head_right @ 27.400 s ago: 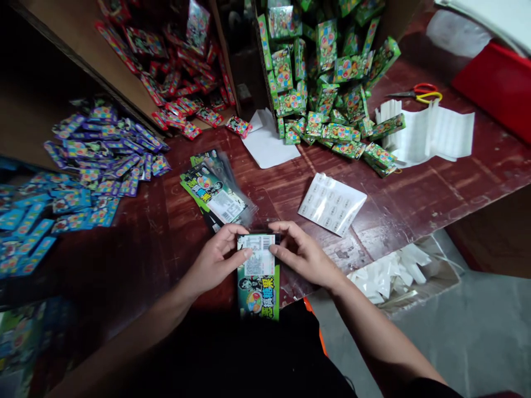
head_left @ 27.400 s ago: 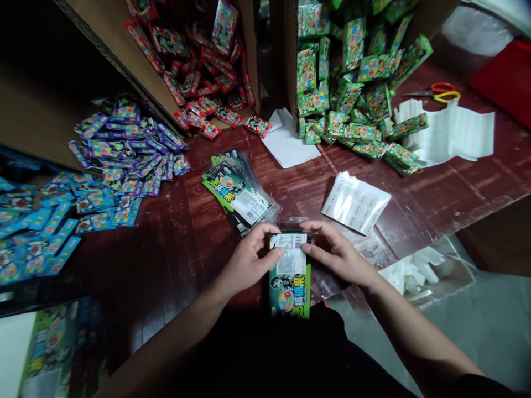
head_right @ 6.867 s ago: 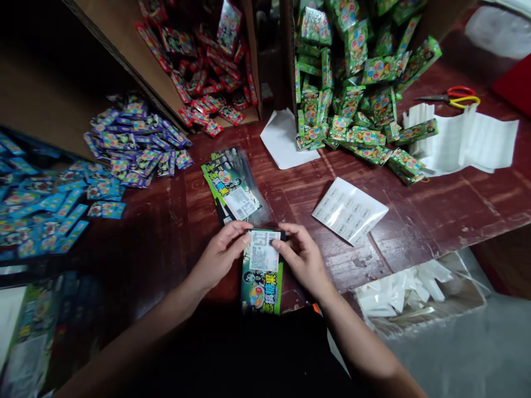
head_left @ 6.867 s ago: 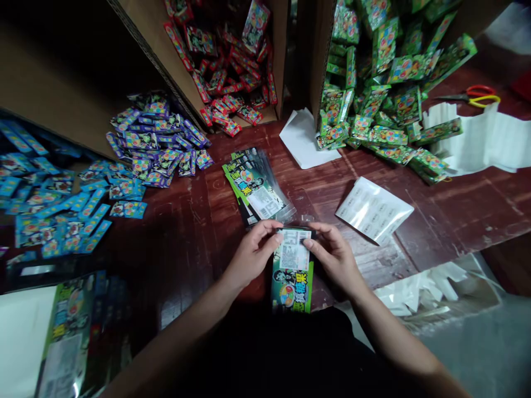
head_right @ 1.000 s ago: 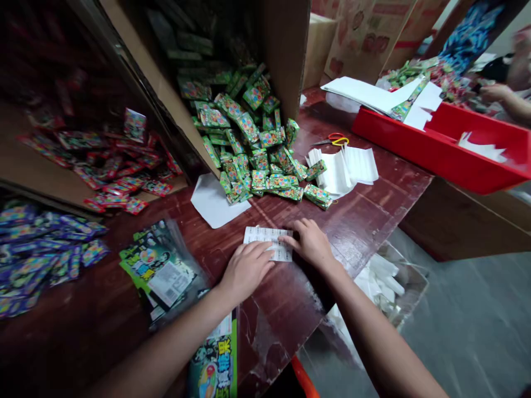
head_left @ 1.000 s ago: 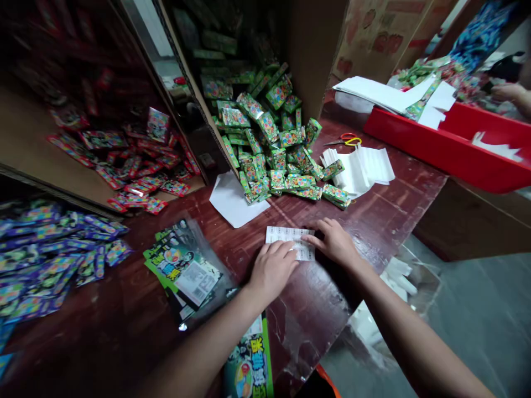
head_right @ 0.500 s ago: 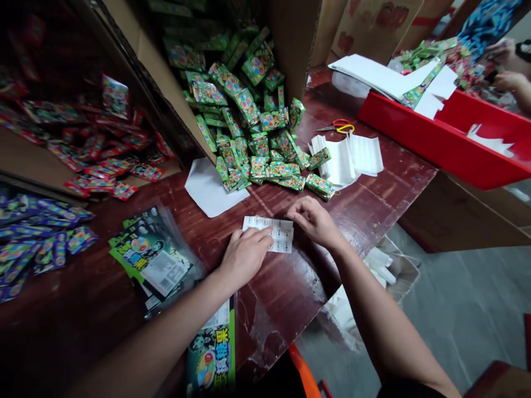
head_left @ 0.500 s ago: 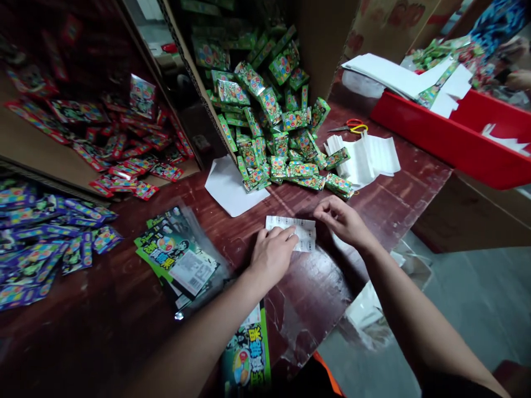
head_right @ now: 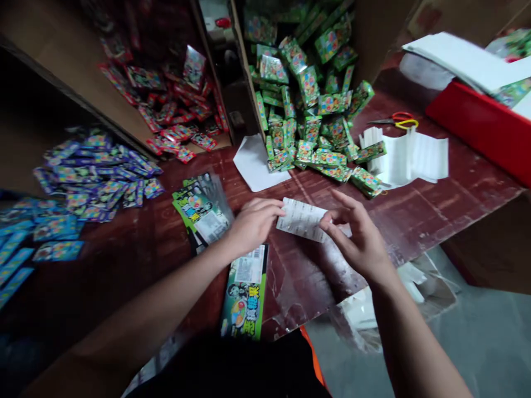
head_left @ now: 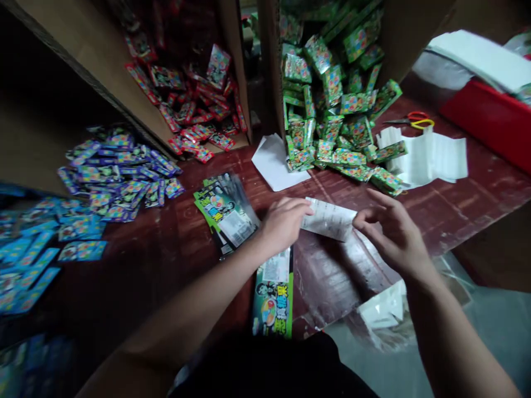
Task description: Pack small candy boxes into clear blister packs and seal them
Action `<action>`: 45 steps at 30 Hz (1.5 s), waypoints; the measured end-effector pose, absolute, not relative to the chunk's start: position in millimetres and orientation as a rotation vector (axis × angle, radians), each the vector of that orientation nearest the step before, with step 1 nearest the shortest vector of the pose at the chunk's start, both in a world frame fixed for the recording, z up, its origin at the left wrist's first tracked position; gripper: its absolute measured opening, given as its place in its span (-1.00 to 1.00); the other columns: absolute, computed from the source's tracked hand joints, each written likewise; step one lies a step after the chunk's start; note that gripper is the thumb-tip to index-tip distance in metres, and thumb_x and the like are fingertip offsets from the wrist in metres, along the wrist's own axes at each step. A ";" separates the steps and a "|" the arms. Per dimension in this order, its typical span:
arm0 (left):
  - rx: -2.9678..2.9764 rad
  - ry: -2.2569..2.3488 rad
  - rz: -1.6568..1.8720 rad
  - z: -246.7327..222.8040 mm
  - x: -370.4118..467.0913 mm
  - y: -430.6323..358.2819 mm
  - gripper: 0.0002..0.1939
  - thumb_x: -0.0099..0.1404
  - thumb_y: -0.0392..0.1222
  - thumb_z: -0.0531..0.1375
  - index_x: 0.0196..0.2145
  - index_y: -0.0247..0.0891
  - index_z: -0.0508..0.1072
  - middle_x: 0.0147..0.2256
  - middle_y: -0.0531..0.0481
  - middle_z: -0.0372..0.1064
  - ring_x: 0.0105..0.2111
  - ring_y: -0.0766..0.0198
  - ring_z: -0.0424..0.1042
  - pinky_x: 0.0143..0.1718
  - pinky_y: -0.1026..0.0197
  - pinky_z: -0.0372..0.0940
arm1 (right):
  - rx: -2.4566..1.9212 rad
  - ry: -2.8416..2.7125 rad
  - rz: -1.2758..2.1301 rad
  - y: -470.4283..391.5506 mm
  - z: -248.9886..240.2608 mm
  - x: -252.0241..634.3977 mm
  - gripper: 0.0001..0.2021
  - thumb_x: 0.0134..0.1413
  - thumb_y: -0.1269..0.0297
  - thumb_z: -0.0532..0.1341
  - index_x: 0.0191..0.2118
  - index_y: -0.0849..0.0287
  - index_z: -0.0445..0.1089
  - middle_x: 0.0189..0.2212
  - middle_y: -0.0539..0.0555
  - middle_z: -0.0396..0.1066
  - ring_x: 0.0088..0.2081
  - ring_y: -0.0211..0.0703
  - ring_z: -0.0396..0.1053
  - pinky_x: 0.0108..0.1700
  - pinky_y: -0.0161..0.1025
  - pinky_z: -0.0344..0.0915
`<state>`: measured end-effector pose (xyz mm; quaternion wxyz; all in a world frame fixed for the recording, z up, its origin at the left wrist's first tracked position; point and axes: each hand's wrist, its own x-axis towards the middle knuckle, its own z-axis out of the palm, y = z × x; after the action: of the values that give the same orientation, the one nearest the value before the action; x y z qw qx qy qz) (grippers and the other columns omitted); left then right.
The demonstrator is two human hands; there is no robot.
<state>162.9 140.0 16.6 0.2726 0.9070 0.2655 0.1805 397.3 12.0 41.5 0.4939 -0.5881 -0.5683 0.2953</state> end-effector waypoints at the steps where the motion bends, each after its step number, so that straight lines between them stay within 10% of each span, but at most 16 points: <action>1: 2.426 0.798 0.515 18.4 143.2 139.0 -0.71 0.44 -0.31 0.06 -0.03 -0.15 0.53 0.03 -0.07 0.47 0.06 0.12 0.35 0.13 0.01 0.20 | -1.392 -1.323 0.787 7.6 45.3 389.7 -0.37 0.22 0.27 0.32 0.34 -0.08 0.12 -0.29 0.01 0.41 -0.24 -0.14 0.41 -0.15 -0.15 0.38; 15: 1.541 0.882 0.436 39.0 49.9 83.1 -0.82 0.30 -0.26 0.20 -0.16 -0.27 0.55 -0.17 -0.04 0.59 -0.18 0.23 0.55 -0.12 0.17 0.41 | -1.151 -1.434 1.538 44.6 57.6 268.3 -0.39 0.18 0.26 0.32 0.28 0.08 0.11 -0.30 -0.03 0.38 -0.27 -0.24 0.37 -0.20 -0.24 0.37; 25: 1.242 0.786 0.542 34.1 45.6 76.1 -0.68 0.24 -0.39 0.25 -0.03 -0.31 0.42 -0.10 -0.17 0.53 -0.05 0.15 0.54 0.04 0.02 0.41 | -1.418 -2.097 0.380 14.8 41.5 251.5 -0.20 0.32 0.33 0.19 0.47 -0.20 -0.28 -0.15 0.07 0.53 -0.10 0.12 0.35 0.05 0.23 0.19; 32: 1.222 0.809 0.476 26.2 45.1 73.2 -0.51 0.16 -0.37 0.34 0.04 -0.32 0.37 -0.15 -0.16 0.54 -0.14 0.16 0.57 -0.03 0.02 0.43 | -1.484 -2.105 0.519 9.3 31.5 238.8 -0.15 0.36 0.31 0.12 0.48 -0.13 -0.53 -0.03 0.08 0.54 -0.03 0.17 0.36 0.10 0.28 0.15; 38: 1.298 0.992 0.577 42.5 9.7 84.9 -0.40 0.09 -0.28 0.42 0.10 -0.29 0.42 -0.23 -0.05 0.51 -0.22 0.20 0.53 -0.09 0.06 0.42 | -1.404 -1.944 0.572 -2.2 31.9 250.4 -0.21 0.35 0.26 0.15 0.47 -0.25 -0.36 0.28 0.05 0.29 0.29 0.17 0.16 0.37 0.44 -0.23; 41: 1.180 1.131 0.897 50.8 -11.7 80.4 -0.37 0.19 -0.19 0.38 0.20 -0.17 0.36 -0.08 -0.07 0.47 -0.09 0.16 0.50 -0.05 0.10 0.41 | -1.383 -1.468 0.734 -16.8 22.5 249.5 -0.20 0.31 0.17 0.20 0.47 -0.22 -0.31 0.39 0.15 0.03 0.34 0.14 0.13 0.33 0.31 0.09; 45: 1.008 1.122 1.060 36.6 -13.5 46.0 -0.28 0.25 -0.16 0.34 0.30 0.06 0.18 0.09 -0.02 0.39 0.03 0.17 0.45 -0.02 0.14 0.42 | -1.343 -0.948 0.847 -15.2 10.2 233.2 -0.22 0.23 0.10 0.28 0.42 -0.17 -0.17 0.22 0.21 0.21 0.03 -0.01 0.43 -0.01 0.01 0.50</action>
<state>-13.5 46.0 36.6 0.6044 0.4356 0.4849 0.4581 233.2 -15.2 10.2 0.6021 -0.5799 -0.4094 0.3656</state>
